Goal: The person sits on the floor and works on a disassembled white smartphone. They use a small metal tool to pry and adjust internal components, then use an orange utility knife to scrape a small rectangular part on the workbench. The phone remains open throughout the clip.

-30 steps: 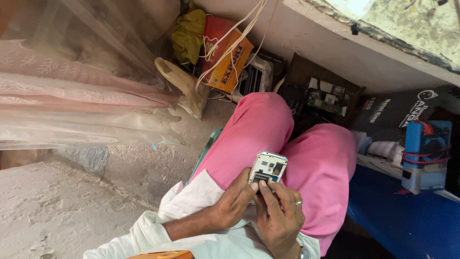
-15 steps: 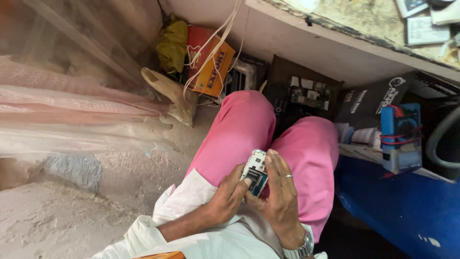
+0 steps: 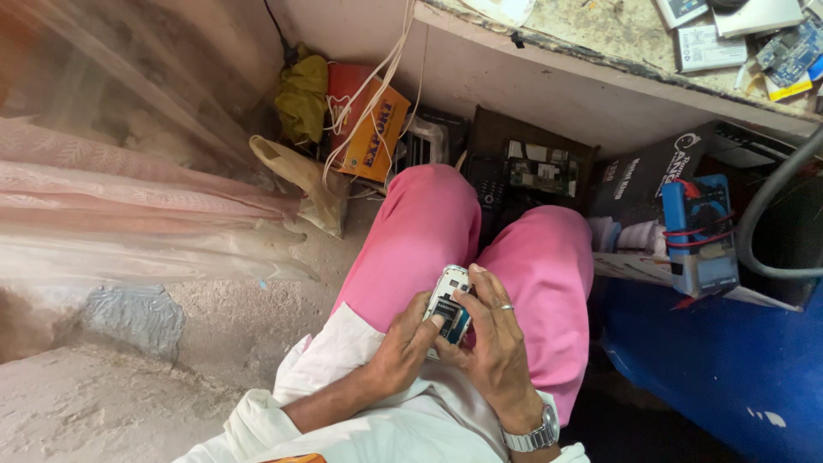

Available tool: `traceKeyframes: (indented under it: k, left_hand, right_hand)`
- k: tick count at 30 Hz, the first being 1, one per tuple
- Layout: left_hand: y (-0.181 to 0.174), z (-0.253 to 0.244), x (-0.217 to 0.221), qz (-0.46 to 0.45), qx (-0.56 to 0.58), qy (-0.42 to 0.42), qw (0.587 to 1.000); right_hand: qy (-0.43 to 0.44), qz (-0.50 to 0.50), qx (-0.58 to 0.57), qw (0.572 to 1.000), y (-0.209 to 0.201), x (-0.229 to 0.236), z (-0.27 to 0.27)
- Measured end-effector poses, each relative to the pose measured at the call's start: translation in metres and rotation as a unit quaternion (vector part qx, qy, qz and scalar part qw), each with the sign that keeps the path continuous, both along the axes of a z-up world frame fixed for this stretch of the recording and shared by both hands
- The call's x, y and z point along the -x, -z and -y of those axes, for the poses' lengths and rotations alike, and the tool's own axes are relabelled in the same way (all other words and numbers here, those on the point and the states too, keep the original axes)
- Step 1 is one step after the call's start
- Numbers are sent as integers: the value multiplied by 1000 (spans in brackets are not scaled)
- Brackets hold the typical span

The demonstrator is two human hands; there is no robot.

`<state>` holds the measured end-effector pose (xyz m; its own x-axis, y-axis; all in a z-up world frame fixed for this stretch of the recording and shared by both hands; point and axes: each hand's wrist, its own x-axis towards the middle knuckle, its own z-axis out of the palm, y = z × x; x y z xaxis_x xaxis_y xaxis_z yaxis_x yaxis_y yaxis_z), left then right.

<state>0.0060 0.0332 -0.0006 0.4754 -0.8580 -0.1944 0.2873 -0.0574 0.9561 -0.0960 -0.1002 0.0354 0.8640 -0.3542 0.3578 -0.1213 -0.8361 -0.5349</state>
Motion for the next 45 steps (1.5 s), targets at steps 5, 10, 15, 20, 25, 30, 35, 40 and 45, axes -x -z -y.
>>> traceKeyframes:
  k: [5,10,15,20,25,30,35,40,45]
  left_hand:
    - [4,-2,1,6,-14,6,1000]
    - [7,-1,1,33,-9,2,999]
    - [6,-1,1,21,-10,2,1000]
    - [1,-2,-1,20,-14,13,1000]
    - [-4,0,-2,3,16,12,1000]
    - [-4,-1,-2,17,-3,6,1000]
    - [-2,-1,-1,21,-4,2,1000]
    - [0,0,1,31,-2,-7,999]
    - [-1,0,0,23,-14,0,1000]
  right_hand:
    - [-3,8,2,1000,1,1,0]
    - [1,16,7,1000,3,1,-2]
    - [10,23,13,1000,6,1,-4]
    - [21,28,21,999,10,1,-7]
    - [17,44,28,999,9,0,-9]
    - [22,36,33,999,7,-1,-10]
    - [20,31,37,999,6,1,-9]
    - [20,27,39,999,7,1,-9]
    - [25,30,41,998,5,-1,-9]
